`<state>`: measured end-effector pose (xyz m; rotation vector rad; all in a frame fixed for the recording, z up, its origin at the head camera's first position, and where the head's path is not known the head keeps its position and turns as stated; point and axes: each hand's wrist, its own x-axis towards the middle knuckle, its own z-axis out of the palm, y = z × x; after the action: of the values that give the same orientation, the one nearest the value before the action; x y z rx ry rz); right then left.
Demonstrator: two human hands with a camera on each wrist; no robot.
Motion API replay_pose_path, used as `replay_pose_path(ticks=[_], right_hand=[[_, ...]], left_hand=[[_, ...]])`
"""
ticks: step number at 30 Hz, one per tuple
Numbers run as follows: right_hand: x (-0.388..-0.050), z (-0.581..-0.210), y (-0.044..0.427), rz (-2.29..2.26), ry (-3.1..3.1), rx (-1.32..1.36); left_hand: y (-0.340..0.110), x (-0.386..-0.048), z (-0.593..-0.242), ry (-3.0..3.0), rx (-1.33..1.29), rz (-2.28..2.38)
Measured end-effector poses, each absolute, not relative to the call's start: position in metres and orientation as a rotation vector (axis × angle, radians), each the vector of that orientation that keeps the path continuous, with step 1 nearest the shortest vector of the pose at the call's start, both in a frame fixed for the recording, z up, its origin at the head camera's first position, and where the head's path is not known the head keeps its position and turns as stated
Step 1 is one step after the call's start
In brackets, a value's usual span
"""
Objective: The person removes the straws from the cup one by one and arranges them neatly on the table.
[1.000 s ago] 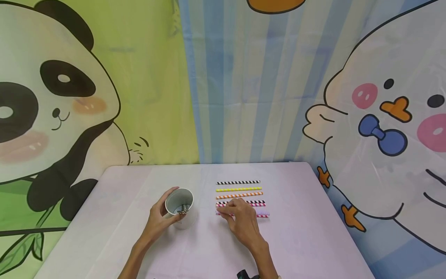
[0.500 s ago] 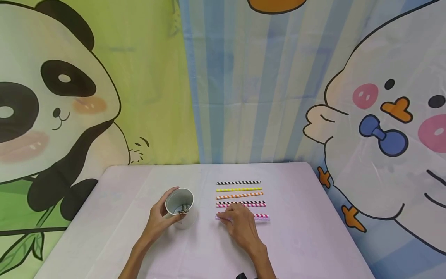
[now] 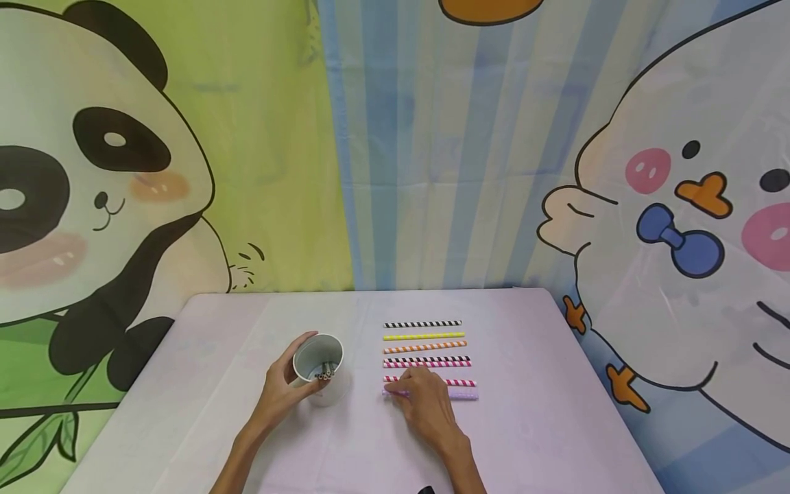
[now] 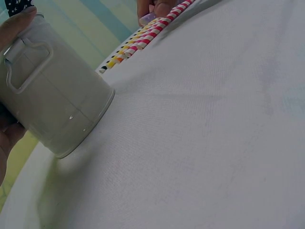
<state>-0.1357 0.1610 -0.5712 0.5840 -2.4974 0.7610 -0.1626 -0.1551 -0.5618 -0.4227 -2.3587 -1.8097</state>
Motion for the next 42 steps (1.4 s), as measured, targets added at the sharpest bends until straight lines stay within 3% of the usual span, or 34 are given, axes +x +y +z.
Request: replay_pose_path(ticks=[42], right_hand=[[-0.146, -0.582, 0.158, 0.659, -2.600, 0.629]], left_hand=[[-0.156, -0.163, -0.564, -2.343, -0.436, -1.821]])
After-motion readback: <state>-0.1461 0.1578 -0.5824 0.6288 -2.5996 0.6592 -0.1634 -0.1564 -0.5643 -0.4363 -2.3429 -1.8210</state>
